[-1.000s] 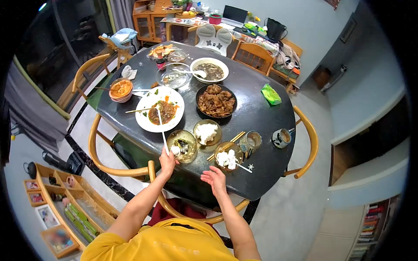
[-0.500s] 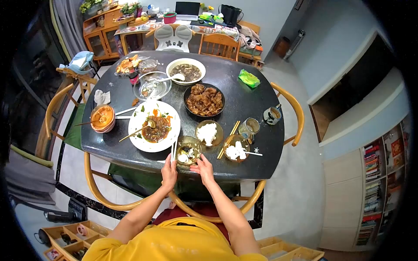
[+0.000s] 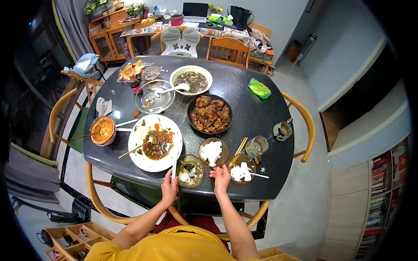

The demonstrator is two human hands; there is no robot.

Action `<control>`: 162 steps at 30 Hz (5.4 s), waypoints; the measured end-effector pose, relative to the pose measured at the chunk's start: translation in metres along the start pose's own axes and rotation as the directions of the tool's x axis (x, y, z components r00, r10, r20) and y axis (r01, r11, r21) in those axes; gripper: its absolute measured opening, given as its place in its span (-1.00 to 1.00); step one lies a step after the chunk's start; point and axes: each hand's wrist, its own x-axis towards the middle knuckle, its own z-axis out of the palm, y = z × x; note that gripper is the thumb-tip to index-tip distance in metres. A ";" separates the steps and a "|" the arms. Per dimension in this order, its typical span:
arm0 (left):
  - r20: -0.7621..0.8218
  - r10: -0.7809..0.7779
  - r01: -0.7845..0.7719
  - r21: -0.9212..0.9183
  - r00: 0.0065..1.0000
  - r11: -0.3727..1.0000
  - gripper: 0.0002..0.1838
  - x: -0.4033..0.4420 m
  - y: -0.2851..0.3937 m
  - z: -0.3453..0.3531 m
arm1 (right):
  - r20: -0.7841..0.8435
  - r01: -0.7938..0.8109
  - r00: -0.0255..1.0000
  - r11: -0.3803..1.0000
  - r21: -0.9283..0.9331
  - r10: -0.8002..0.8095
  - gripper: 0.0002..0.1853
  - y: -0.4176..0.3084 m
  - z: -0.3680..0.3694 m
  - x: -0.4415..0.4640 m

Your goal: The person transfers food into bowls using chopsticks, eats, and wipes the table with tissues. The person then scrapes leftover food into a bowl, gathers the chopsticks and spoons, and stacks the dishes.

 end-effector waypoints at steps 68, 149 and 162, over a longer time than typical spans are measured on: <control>0.236 0.284 -0.357 0.381 0.929 0.853 -0.62 0.028 0.000 0.052 | 0.509 0.440 0.618 -0.272 -0.856 -0.600 -0.83 -0.136 -0.097 -0.012; 0.228 -0.196 0.235 -0.159 0.954 0.959 -0.54 0.177 0.151 -0.196 | 0.207 -0.435 0.847 0.862 -0.260 0.490 -0.60 -0.104 -0.141 0.045; 0.636 -0.327 0.568 -0.215 0.699 0.794 -0.42 -0.030 0.126 -0.015 | 0.211 -0.350 0.822 0.762 -0.544 0.529 -0.62 -0.168 -0.200 0.041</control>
